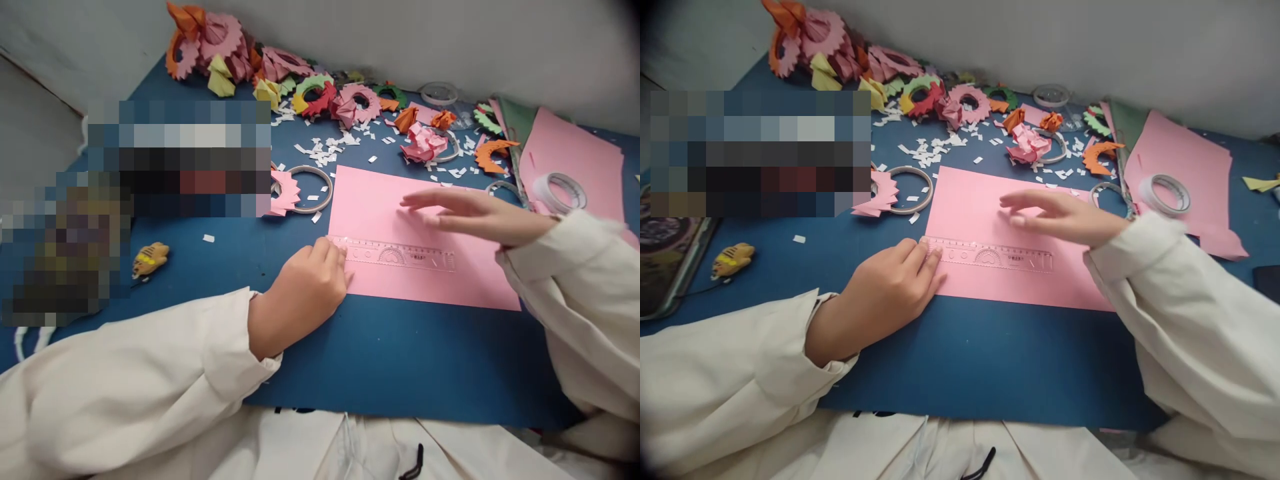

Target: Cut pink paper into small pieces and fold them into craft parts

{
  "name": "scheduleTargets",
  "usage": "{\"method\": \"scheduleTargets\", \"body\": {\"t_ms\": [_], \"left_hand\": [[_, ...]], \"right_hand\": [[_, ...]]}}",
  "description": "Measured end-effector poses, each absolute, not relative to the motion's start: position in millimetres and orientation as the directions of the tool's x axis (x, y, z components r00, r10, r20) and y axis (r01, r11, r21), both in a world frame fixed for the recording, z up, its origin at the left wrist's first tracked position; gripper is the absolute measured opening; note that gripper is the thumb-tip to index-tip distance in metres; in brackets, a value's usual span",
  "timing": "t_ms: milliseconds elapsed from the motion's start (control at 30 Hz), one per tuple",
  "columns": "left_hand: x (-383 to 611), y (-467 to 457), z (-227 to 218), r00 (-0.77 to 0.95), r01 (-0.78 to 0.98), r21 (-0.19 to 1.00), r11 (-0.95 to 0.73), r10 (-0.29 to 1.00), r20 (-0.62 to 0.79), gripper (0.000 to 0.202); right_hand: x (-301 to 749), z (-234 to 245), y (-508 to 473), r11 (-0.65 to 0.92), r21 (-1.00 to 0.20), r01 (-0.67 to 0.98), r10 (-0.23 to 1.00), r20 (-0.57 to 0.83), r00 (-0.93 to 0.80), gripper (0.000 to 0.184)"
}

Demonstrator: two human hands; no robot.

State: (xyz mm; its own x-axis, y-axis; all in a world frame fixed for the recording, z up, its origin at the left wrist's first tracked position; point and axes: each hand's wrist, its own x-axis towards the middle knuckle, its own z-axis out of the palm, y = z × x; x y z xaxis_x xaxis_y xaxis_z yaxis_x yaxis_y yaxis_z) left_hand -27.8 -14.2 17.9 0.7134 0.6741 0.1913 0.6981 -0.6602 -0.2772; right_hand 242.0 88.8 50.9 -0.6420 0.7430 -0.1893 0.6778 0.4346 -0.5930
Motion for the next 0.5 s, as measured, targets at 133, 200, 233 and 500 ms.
{"method": "scheduleTargets", "body": {"t_ms": [133, 200, 233, 500], "left_hand": [[-27, -15, 18, 0.712, 0.699, -0.293, -0.653, 0.675, 0.195, 0.031], [-27, -16, 17, 0.713, 0.698, -0.301, -0.65, 0.669, 0.209, 0.031], [-27, -16, 16, 0.714, 0.698, -0.304, -0.648, 0.666, 0.217, 0.031], [-27, -17, 12, 0.712, 0.702, -0.315, -0.639, 0.65, 0.268, 0.03]], "right_hand": [[185, 53, 133, 0.538, -0.566, 0.625, 0.65, -0.193, -0.735, 0.056], [155, 48, 146, 0.643, -0.404, 0.65, 0.66, -0.139, -0.739, 0.066], [142, 45, 150, 0.677, -0.315, 0.666, 0.666, -0.123, -0.736, 0.07], [110, 41, 143, 0.766, 0.099, 0.635, 0.642, -0.152, -0.751, 0.068]]}}
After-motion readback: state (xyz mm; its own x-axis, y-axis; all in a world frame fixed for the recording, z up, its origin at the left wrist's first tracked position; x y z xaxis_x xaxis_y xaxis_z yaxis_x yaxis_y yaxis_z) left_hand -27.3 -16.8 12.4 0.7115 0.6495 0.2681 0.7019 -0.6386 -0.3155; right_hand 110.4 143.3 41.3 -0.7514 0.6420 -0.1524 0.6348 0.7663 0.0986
